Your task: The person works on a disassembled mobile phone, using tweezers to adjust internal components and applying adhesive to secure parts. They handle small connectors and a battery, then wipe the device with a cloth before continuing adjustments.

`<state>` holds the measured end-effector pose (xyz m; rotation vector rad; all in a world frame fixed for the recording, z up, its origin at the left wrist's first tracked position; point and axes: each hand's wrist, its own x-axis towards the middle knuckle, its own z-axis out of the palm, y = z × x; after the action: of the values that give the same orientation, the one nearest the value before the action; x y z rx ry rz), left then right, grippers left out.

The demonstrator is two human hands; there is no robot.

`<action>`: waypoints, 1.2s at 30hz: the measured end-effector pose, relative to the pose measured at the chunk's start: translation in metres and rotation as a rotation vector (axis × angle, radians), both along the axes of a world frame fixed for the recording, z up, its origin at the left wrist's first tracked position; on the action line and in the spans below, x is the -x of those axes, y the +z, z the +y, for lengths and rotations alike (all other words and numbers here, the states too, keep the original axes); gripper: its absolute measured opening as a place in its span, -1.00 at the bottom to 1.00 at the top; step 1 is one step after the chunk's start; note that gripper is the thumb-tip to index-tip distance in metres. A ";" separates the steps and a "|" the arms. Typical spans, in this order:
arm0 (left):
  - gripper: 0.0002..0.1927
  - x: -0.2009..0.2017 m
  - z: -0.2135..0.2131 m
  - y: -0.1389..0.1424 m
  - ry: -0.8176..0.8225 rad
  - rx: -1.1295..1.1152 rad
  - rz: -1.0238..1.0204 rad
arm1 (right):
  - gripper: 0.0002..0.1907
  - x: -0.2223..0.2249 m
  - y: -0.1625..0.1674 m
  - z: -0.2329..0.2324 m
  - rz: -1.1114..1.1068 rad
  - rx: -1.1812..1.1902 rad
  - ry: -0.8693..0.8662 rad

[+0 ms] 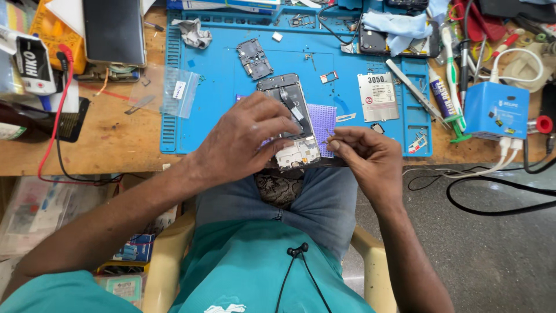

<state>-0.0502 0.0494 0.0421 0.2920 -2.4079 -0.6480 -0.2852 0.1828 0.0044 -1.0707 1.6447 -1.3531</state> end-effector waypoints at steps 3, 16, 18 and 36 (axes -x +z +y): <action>-0.79 0.002 0.003 -0.009 0.010 0.010 -0.023 | -0.81 0.003 0.004 -0.007 0.081 -0.088 0.060; -0.83 0.019 0.007 -0.010 0.119 -0.099 -0.019 | -0.75 -0.023 -0.004 -0.010 -0.162 0.176 -0.069; -0.82 0.024 0.007 -0.010 0.115 -0.167 -0.017 | -0.75 -0.027 -0.006 -0.011 -0.208 0.218 -0.090; -0.65 0.021 -0.002 -0.019 0.050 0.059 -0.060 | -0.70 -0.012 -0.007 -0.010 -0.096 0.097 -0.055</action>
<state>-0.0714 0.0475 0.0235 0.3502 -2.4637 -0.5518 -0.2730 0.1731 -0.0028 -1.0057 1.5626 -1.5097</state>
